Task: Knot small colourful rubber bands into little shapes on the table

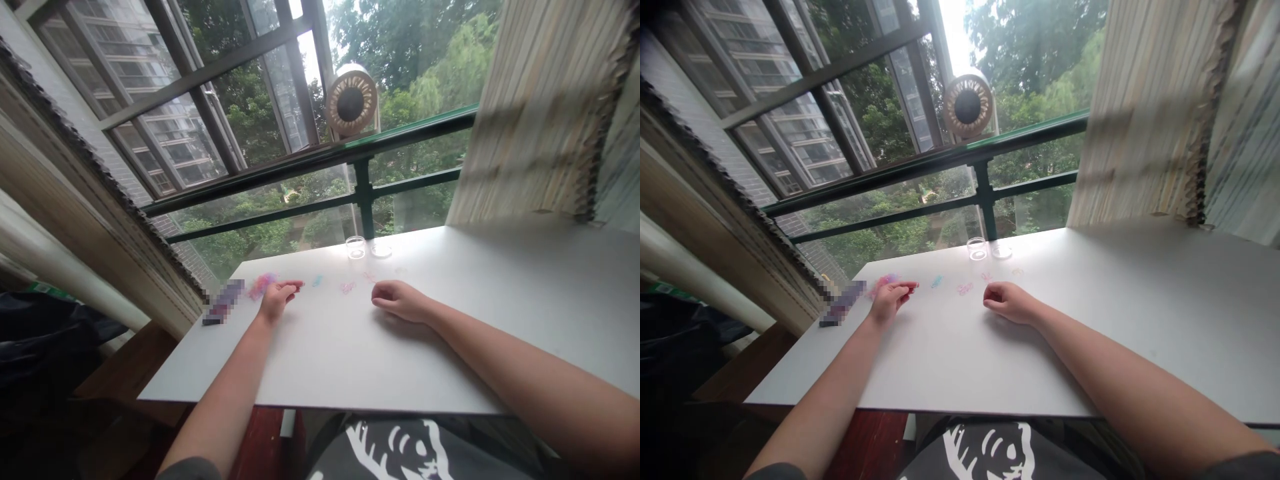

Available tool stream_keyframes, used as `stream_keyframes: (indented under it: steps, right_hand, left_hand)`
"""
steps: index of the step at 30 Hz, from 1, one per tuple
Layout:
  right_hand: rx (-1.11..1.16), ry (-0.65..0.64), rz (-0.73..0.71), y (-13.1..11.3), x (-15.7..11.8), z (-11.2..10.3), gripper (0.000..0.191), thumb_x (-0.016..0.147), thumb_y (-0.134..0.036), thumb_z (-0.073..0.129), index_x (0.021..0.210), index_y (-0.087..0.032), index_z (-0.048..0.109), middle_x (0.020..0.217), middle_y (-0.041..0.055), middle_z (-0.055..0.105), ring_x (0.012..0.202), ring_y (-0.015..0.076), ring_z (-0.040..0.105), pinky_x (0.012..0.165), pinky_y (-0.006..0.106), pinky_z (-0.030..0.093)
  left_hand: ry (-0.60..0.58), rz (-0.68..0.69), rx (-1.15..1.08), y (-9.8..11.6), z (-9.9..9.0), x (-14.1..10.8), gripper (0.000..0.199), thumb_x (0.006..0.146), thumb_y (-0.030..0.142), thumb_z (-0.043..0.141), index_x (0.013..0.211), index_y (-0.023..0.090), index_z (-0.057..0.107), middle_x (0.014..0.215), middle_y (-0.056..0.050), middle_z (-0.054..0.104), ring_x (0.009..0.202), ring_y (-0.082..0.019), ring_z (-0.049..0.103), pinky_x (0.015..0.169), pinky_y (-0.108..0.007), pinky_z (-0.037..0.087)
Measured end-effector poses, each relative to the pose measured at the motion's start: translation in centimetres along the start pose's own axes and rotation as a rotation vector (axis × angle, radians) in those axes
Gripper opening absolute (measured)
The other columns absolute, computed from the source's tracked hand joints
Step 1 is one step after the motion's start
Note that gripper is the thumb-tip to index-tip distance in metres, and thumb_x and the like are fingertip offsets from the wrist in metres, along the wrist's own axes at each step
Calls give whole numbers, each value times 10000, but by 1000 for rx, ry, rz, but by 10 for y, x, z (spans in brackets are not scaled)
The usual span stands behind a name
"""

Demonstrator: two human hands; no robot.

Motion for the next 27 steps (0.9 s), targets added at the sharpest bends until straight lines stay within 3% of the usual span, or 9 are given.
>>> stream_keyframes:
  steps: [5,9,12,18,27]
  right_hand:
    - [25,27,-15,-3,0,-3,134,719,-287,553,707,-160,591,615,-17,528,561,106,450,540,230,341]
    - [46,79,-10,-2,2,-6,171,737,-322,554,699,-156,574,586,-26,505,535,97,425,521,225,330]
    - [71,159,4,0,2,-13,233,781,-370,508,684,-159,530,537,-37,469,501,91,399,497,223,319]
    - [162,211,28,6,3,-16,251,835,-375,405,732,-165,496,463,-63,417,402,75,352,424,209,299]
    - [208,165,11,3,1,-10,237,827,-365,403,726,-171,494,440,-68,408,385,74,347,409,201,297]
  left_hand:
    - [-178,-10,22,25,68,8,365,674,291,531,937,109,707,1005,-121,688,888,-201,612,727,-287,482]
    - [-279,103,80,45,131,4,393,668,169,499,1010,129,689,953,-83,699,883,-187,607,730,-278,488]
    - [-325,245,86,55,165,-9,433,688,101,458,1065,146,668,1009,-69,686,944,-181,600,821,-287,485]
    - [-325,443,197,54,178,-32,530,693,18,395,1141,185,625,1203,-68,592,981,-166,585,852,-285,496]
    - [-292,481,225,51,170,-33,452,729,53,435,1094,199,656,1158,-62,620,908,-152,601,749,-238,513]
Point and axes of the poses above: each hand's wrist, its own x-axis towards the middle knuckle, its own z-axis out of the palm, y = z × x, the point moved 8 cm from there along x, towards the middle knuckle
